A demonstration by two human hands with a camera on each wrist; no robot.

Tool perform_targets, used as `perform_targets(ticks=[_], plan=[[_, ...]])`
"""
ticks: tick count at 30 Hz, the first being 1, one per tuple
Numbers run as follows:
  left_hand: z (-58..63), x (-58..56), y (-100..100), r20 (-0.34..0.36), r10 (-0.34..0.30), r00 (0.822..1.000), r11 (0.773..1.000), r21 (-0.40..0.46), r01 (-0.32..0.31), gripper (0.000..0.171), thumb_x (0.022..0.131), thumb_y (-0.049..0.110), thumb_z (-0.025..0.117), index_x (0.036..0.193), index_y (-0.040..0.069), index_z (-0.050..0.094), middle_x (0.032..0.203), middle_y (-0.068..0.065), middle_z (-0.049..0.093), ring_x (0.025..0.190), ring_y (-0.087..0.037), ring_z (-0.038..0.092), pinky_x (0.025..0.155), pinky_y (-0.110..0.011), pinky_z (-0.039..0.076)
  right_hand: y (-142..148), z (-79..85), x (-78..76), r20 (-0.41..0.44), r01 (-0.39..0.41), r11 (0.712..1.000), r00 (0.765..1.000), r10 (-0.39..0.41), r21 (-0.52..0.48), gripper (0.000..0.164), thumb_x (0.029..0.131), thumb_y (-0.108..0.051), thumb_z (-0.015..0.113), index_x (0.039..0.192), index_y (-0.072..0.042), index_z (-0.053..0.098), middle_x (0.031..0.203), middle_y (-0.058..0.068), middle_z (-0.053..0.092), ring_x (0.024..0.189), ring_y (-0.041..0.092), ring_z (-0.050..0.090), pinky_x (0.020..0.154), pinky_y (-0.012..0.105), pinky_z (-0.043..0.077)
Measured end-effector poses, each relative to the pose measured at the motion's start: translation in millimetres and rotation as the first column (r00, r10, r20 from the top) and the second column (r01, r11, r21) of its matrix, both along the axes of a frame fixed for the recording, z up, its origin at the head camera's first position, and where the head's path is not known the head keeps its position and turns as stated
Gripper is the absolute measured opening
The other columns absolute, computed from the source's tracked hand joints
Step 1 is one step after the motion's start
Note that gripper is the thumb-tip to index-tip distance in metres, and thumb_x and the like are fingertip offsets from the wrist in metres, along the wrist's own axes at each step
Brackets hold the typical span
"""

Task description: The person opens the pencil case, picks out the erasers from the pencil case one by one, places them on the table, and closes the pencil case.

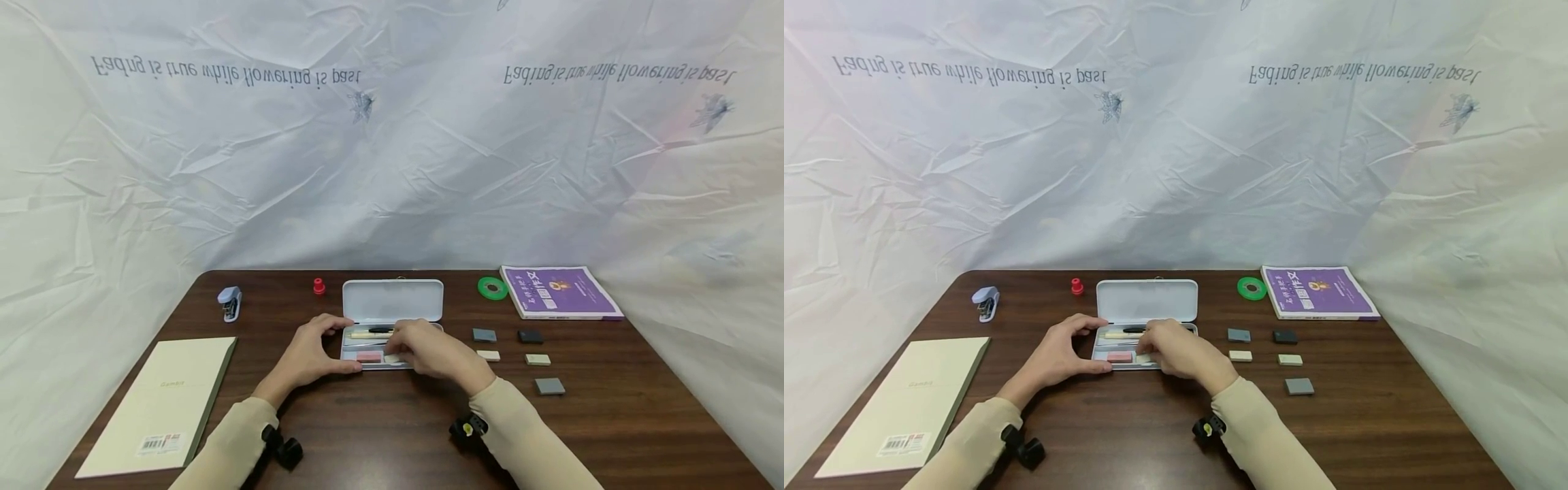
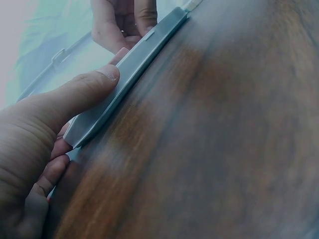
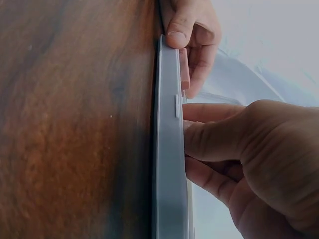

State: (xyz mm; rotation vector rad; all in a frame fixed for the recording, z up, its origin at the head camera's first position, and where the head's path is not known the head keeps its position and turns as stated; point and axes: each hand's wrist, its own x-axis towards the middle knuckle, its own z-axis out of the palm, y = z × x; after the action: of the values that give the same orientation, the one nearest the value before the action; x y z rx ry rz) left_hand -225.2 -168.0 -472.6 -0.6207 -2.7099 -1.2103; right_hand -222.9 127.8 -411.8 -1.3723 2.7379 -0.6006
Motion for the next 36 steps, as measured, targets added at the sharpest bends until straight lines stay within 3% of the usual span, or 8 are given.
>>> perform_targets(ticks=[6, 14, 23, 36], plan=[[0.6, -0.7, 0.3, -0.005, -0.003, 1.000, 1.000, 0.006, 0.003, 0.082, 0.072, 0.055, 0.105, 0.141, 0.024, 0.074, 0.138, 0.004, 0.070, 0.120, -0.022, 0.064, 0.107, -0.051, 0.055, -0.4, -1.2, -2.4, -0.012, -0.016, 1.000, 1.000, 0.016, 0.009, 0.024, 0.102, 0.007, 0.075, 0.113, -0.012, 0.087, 0.101, 0.002, 0.070, 0.095, 0.014, 0.071, 0.083, 0.027, 0.061], [1.0, -2.0, 0.3, -0.011, 0.001, 1.000, 1.000, 0.006, -0.001, 0.083, 0.071, 0.056, 0.105, 0.140, 0.024, 0.075, 0.135, 0.004, 0.071, 0.120, -0.022, 0.065, 0.106, -0.050, 0.056, 3.0, -0.4, -2.7, 0.070, 0.100, 0.995, 0.993, -0.099, -0.011, 0.013, 0.103, -0.007, 0.080, 0.109, -0.018, 0.079, 0.107, -0.004, 0.065, 0.095, 0.014, 0.065, 0.084, 0.032, 0.058], [1.1, -2.2, -1.0, -0.007, 0.006, 1.000, 1.000, 0.002, -0.006, 0.083, 0.071, 0.058, 0.105, 0.141, 0.025, 0.075, 0.135, 0.004, 0.071, 0.120, -0.023, 0.065, 0.106, -0.051, 0.055, 2.7, -0.8, -6.9, 0.056, 0.055, 0.994, 0.997, -0.050, -0.091, 0.021, 0.097, -0.002, 0.085, 0.096, -0.017, 0.070, 0.097, -0.004, 0.067, 0.089, 0.019, 0.066, 0.081, 0.031, 0.056], [0.3, -2.8, -0.2, -0.011, -0.002, 1.000, 1.000, 0.011, 0.002, 0.083, 0.070, 0.056, 0.106, 0.140, 0.025, 0.075, 0.135, 0.006, 0.071, 0.120, -0.022, 0.065, 0.107, -0.050, 0.055, 6.4, 2.3, -3.7, 0.081, 0.145, 0.976, 0.988, -0.133, -0.165, 0.025, 0.090, -0.001, 0.085, 0.098, -0.019, 0.069, 0.094, -0.005, 0.063, 0.084, 0.014, 0.059, 0.075, 0.029, 0.053]])
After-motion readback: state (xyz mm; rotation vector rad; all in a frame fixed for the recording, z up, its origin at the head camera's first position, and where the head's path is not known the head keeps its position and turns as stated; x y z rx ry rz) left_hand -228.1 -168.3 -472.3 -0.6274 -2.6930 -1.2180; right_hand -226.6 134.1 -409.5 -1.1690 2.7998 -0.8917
